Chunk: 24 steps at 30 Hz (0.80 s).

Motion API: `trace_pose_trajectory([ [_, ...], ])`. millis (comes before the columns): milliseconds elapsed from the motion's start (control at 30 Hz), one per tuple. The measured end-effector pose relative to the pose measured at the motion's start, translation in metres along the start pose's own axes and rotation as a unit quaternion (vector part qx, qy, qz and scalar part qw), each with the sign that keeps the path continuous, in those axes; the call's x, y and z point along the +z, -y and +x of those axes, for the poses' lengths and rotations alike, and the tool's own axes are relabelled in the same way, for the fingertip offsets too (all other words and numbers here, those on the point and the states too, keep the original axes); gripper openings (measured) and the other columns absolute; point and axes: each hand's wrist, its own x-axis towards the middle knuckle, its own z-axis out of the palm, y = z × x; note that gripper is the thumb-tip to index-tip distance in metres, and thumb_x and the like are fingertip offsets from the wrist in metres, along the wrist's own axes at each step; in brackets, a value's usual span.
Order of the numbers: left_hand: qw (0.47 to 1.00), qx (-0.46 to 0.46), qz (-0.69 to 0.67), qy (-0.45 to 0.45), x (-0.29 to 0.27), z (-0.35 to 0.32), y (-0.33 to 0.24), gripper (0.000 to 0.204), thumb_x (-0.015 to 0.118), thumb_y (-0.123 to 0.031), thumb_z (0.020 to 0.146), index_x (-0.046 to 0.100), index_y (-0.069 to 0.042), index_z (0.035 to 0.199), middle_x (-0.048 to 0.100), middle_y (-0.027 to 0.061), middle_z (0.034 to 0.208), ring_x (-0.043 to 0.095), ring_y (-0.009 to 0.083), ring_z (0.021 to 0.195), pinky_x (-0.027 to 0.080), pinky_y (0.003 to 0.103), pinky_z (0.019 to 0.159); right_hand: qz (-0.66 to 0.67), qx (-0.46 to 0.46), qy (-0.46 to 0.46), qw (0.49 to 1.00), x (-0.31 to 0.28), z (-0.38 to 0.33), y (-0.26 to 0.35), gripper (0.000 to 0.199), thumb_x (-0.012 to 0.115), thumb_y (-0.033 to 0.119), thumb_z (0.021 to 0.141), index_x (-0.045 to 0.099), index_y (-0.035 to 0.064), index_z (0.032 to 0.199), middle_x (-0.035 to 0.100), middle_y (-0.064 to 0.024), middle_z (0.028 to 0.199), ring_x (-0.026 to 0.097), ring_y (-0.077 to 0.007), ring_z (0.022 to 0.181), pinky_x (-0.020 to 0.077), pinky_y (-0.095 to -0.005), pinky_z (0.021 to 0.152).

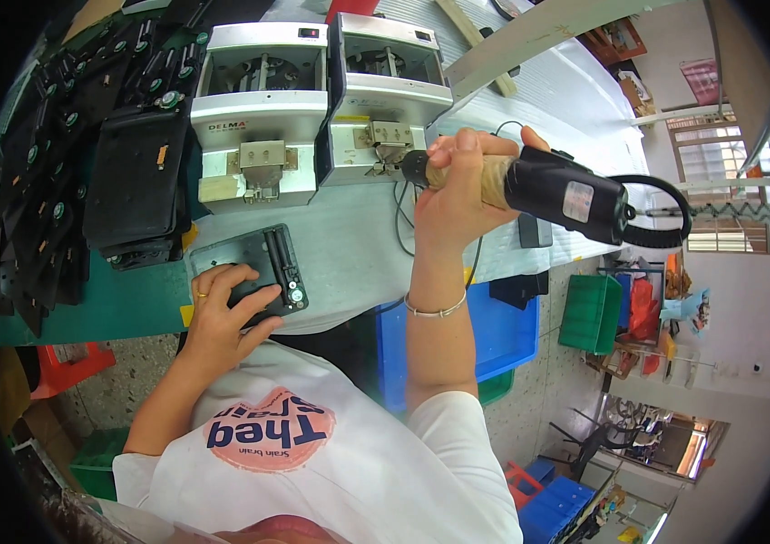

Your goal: The person assembles plastic housings by securing screws into plastic components with an electric screwdriver.

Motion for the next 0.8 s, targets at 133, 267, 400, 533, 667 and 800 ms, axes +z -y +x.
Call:
trace_pose_trajectory([
  [133,1.000,-0.009,-0.007,-0.007,0.001,0.001,0.000,0.047,0.083,-0.016,0.066,0.067,-0.015,0.111,0.055,0.0104,0.116,0.049,0.0309,0.109,0.036,0.043,0.091,0.005,0.016,-0.001,1.000,0.003,-0.001,-0.004,0.055,0.062,-0.006,0.085,0.035,0.0042,0.131,0.057,-0.0058,0.068,0.055,-0.0132,0.055,0.0528,-0.0325,0.057],
  [267,1.000,-0.011,-0.009,-0.010,0.002,0.003,0.000,0.047,0.082,-0.015,0.066,0.067,-0.014,0.111,0.055,0.0111,0.115,0.049,0.0313,0.109,0.037,0.043,0.091,0.008,0.014,-0.002,1.000,0.003,0.000,-0.005,0.054,0.062,-0.005,0.085,0.035,0.0036,0.131,0.056,-0.0058,0.068,0.054,-0.0127,0.054,0.0535,-0.0323,0.057],
  [400,1.000,-0.014,-0.014,-0.011,0.002,0.003,0.001,0.047,0.082,-0.014,0.066,0.067,-0.014,0.111,0.055,0.0115,0.115,0.049,0.0318,0.108,0.038,0.043,0.091,0.037,0.016,0.002,0.999,0.001,0.001,-0.007,0.053,0.063,-0.007,0.084,0.036,0.0049,0.129,0.058,-0.0061,0.071,0.056,-0.0134,0.054,0.0532,-0.0324,0.057],
  [533,1.000,-0.015,-0.020,-0.014,0.002,0.003,0.001,0.047,0.082,-0.013,0.066,0.067,-0.013,0.111,0.055,0.0126,0.115,0.050,0.0324,0.108,0.038,0.043,0.091,0.051,0.038,0.017,0.998,-0.001,0.000,-0.011,0.053,0.063,-0.010,0.083,0.038,0.0054,0.127,0.059,-0.0066,0.075,0.057,-0.0141,0.054,0.0526,-0.0326,0.057],
  [667,0.999,-0.021,-0.029,-0.015,0.001,0.002,0.001,0.046,0.081,-0.012,0.067,0.066,-0.012,0.111,0.055,0.0134,0.114,0.050,0.0327,0.107,0.038,0.043,0.091,0.009,0.032,0.028,0.999,0.000,0.003,-0.011,0.053,0.062,-0.005,0.085,0.036,0.0050,0.131,0.056,-0.0065,0.068,0.054,-0.0139,0.053,0.0524,-0.0323,0.056],
  [800,0.999,-0.011,-0.031,-0.014,-0.001,0.002,0.000,0.045,0.080,-0.011,0.068,0.067,-0.012,0.111,0.055,0.0133,0.114,0.050,0.0326,0.106,0.039,0.042,0.090,0.031,0.035,0.200,0.979,-0.006,0.021,-0.017,0.051,0.062,-0.006,0.085,0.038,0.0046,0.129,0.053,-0.0078,0.069,0.051,-0.0150,0.052,0.0497,-0.0344,0.054],
])
